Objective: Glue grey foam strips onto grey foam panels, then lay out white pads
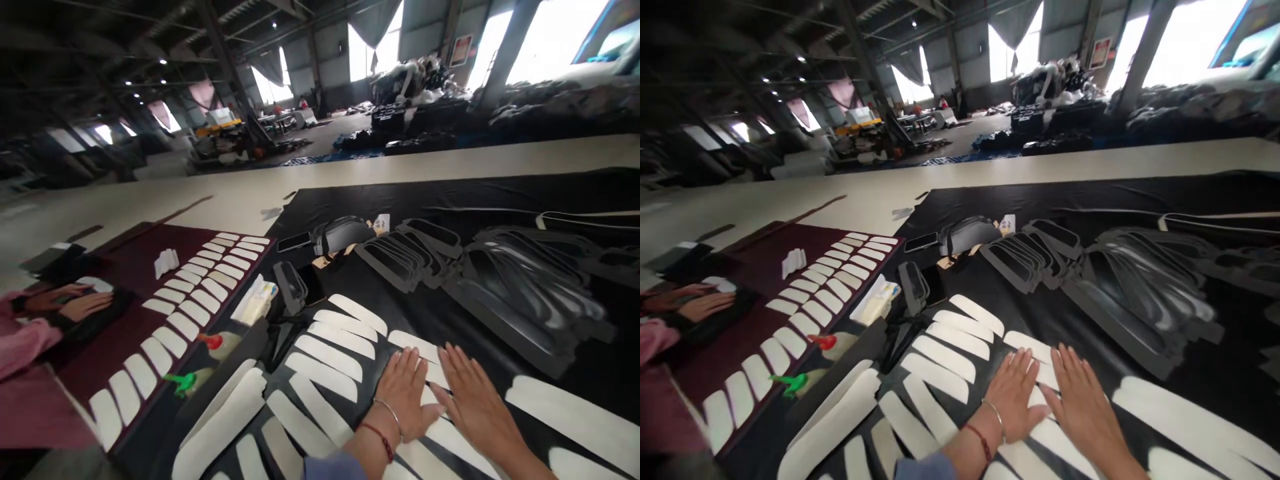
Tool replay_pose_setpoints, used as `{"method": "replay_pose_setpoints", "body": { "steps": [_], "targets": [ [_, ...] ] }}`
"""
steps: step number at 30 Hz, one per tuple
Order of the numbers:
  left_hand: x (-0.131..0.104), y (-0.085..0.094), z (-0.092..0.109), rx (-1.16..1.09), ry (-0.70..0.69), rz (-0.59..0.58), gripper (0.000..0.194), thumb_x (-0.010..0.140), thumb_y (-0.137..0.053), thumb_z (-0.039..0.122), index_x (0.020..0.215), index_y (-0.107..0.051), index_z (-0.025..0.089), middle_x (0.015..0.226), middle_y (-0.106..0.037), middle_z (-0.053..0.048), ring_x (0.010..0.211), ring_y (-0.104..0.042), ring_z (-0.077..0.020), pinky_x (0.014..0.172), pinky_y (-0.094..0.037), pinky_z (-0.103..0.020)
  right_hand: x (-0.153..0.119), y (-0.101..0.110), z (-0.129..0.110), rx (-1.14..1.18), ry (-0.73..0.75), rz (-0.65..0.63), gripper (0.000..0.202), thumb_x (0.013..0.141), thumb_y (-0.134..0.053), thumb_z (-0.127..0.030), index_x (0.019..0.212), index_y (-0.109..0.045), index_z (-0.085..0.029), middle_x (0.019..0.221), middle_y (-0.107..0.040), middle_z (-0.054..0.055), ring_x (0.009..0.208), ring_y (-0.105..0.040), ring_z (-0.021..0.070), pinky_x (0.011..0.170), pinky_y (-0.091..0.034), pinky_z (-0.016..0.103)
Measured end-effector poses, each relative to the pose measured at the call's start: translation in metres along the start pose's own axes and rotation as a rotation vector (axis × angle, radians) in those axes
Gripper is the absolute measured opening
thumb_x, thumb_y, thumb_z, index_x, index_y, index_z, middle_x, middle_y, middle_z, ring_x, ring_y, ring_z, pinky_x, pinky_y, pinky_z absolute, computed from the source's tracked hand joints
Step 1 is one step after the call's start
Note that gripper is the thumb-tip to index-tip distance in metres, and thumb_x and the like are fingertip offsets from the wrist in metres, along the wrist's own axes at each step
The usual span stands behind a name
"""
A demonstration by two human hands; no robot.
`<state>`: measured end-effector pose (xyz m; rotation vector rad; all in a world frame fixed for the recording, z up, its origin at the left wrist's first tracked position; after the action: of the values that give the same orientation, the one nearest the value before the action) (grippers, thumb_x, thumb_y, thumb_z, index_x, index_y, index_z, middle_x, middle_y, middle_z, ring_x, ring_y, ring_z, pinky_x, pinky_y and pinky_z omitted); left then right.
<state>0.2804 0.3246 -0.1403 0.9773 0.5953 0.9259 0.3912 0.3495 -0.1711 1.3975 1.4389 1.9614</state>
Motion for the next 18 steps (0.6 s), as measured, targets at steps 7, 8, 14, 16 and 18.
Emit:
{"method": "replay_pose_setpoints", "body": {
  "steps": [7, 8, 14, 16, 18],
  "targets": [
    [-0.003, 0.018, -0.004, -0.297, 0.064, 0.084, 0.072, 0.086, -0.027, 0.054, 0.141, -0.012, 0.010, 0.150, -0.012, -0.016, 0.138, -0.005, -0.0250, 0.113, -0.009, -0.047, -0.004, -0.031, 0.036, 0.100, -0.037, -0.087, 0.063, 0.087, -0.024, -0.050, 0.123, -0.053, -0.009, 0.131, -0.049, 0.018, 0.124, -0.041, 0.0316, 0.096, -0.039, 0.052],
    [-0.007, 0.024, -0.003, -0.326, 0.066, 0.117, 0.072, 0.086, -0.030, 0.054, 0.141, -0.014, 0.010, 0.150, -0.013, -0.017, 0.138, -0.005, -0.0255, 0.113, -0.009, -0.047, -0.002, -0.032, 0.045, 0.124, -0.056, -0.098, 0.061, 0.087, -0.023, -0.050, 0.120, -0.056, -0.010, 0.129, -0.051, 0.017, 0.122, -0.044, 0.0322, 0.094, -0.041, 0.052],
    [-0.065, 0.065, -0.002, -0.375, 0.133, 0.344, 0.062, 0.086, -0.039, 0.046, 0.137, -0.028, 0.014, 0.145, -0.029, -0.016, 0.135, -0.021, -0.0271, 0.112, -0.016, -0.047, 0.034, 0.000, 0.053, 0.257, -0.091, -0.107, 0.062, 0.081, -0.033, -0.057, 0.108, -0.062, -0.010, 0.116, -0.060, 0.018, 0.112, -0.053, 0.0337, 0.095, -0.043, 0.050],
    [-0.097, 0.075, -0.010, -0.353, 0.185, 0.417, 0.058, 0.085, -0.042, 0.040, 0.135, -0.032, 0.014, 0.140, -0.037, -0.015, 0.131, -0.030, -0.0265, 0.111, -0.021, -0.045, 0.052, 0.013, 0.031, 0.294, -0.121, -0.119, 0.060, 0.080, -0.035, -0.059, 0.105, -0.063, -0.012, 0.109, -0.064, 0.017, 0.104, -0.058, 0.0336, 0.090, -0.047, 0.051],
    [-0.133, 0.079, -0.023, -0.336, 0.249, 0.481, 0.054, 0.084, -0.044, 0.034, 0.133, -0.035, 0.012, 0.135, -0.044, -0.015, 0.126, -0.038, -0.0258, 0.109, -0.028, -0.043, 0.071, 0.023, -0.009, 0.362, -0.098, -0.129, 0.058, 0.079, -0.037, -0.060, 0.101, -0.064, -0.014, 0.102, -0.066, 0.016, 0.097, -0.061, 0.0323, 0.085, -0.050, 0.048]
  ]
}}
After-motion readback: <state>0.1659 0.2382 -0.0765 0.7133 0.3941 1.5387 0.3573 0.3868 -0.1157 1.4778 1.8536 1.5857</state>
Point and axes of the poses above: each hand's wrist, its own x-axis towards the middle knuckle, its own y-axis out of the back of the hand, z = x × y, the point moved 8 cm from there along x, towards the middle knuckle
